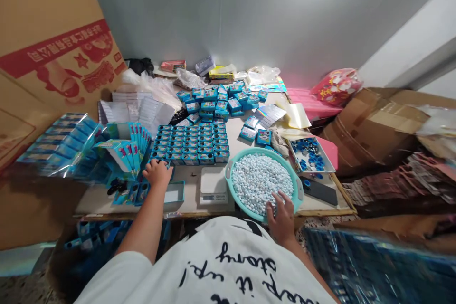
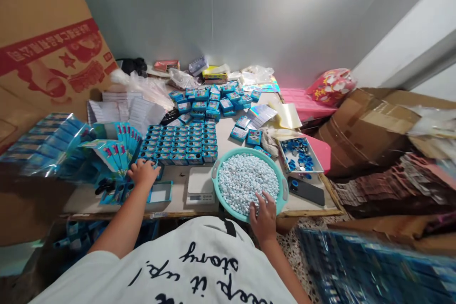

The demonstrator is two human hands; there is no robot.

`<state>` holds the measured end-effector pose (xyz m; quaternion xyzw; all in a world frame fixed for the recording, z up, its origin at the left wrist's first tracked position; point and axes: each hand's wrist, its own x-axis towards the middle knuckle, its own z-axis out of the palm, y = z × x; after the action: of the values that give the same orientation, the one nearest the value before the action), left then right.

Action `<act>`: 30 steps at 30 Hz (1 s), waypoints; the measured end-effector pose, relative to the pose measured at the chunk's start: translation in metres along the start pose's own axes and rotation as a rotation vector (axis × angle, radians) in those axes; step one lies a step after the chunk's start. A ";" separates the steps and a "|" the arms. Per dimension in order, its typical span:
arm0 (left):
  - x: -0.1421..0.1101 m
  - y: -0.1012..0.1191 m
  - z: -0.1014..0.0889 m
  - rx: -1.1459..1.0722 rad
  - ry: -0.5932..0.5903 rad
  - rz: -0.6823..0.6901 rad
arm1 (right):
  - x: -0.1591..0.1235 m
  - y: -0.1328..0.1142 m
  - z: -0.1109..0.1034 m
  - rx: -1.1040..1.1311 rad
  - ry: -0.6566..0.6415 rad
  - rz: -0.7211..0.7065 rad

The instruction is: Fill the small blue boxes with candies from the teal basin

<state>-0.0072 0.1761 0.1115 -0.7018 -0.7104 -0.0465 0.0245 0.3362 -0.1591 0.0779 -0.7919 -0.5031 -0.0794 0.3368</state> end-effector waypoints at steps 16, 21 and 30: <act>-0.049 0.087 -0.050 -0.504 0.021 0.199 | 0.003 0.002 -0.002 0.109 0.086 0.014; -0.068 0.129 -0.017 -0.539 -0.178 0.265 | 0.003 0.003 -0.003 0.108 0.050 0.008; -0.078 0.130 -0.005 -0.946 0.089 0.255 | 0.001 0.004 -0.003 0.104 0.063 0.002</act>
<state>0.1241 0.0993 0.1127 -0.7147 -0.5183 -0.3905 -0.2612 0.3406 -0.1609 0.0789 -0.7709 -0.4950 -0.0777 0.3932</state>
